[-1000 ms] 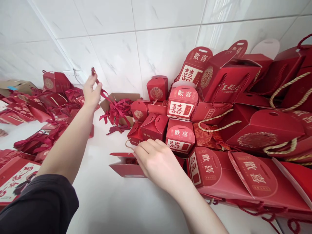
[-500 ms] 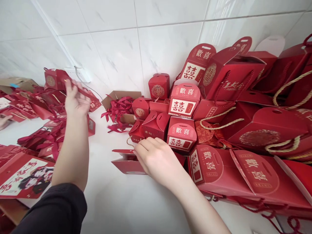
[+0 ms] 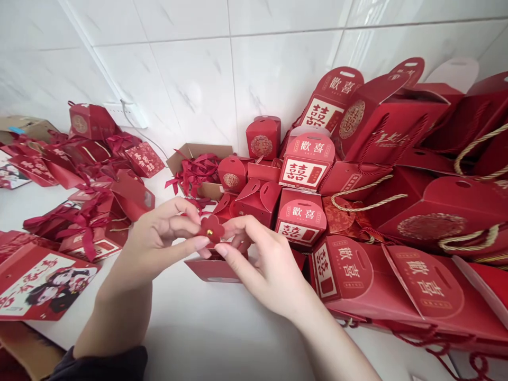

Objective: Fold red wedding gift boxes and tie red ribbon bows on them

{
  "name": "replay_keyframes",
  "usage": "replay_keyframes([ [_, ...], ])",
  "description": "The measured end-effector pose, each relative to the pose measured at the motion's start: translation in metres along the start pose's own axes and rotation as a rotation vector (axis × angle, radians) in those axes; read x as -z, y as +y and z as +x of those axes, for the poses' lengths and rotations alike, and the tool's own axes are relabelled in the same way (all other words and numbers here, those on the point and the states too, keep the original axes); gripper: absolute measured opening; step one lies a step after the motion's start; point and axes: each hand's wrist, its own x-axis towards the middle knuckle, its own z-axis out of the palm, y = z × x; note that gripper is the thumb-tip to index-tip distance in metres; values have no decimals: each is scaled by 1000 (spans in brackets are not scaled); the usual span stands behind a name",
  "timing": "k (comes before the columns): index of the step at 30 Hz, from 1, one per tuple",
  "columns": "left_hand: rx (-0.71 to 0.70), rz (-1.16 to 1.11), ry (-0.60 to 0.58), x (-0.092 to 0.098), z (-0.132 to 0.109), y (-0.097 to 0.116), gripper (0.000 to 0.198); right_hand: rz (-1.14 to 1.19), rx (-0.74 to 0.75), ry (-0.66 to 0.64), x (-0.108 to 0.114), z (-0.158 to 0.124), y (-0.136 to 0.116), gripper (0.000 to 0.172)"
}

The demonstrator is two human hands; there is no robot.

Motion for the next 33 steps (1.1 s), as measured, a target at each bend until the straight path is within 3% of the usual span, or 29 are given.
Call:
replay_keyframes([
  [4,-60,110,-22,-2,0,-4,18,26,46,69,2,-1,1,15],
  [8,-254,340,33,-1,0,-10,22,-94,200,82,6,0,1,10],
  [11,-506,486,45,-1,-1,-11,28,-171,345,10,10,0,1,16],
  [15,-915,614,38,1,0,-8,17,-181,493,-43,11,-1,3,22],
  [17,-1025,653,66,2,1,-6,12,-145,511,-69,11,0,3,22],
  [20,-1074,647,94,2,2,-3,13,-113,507,-97,12,0,1,21],
  [23,-1076,566,44,1,1,-2,10,-34,493,-154,18,-1,-3,17],
  [26,-1072,524,-35,2,-1,-4,5,97,349,-277,25,-3,-5,14],
  [29,-1098,644,-33,3,-5,-7,4,85,177,-325,28,-2,-5,18],
  [33,-1099,832,-74,2,-10,-6,5,33,159,-394,25,3,-1,6],
])
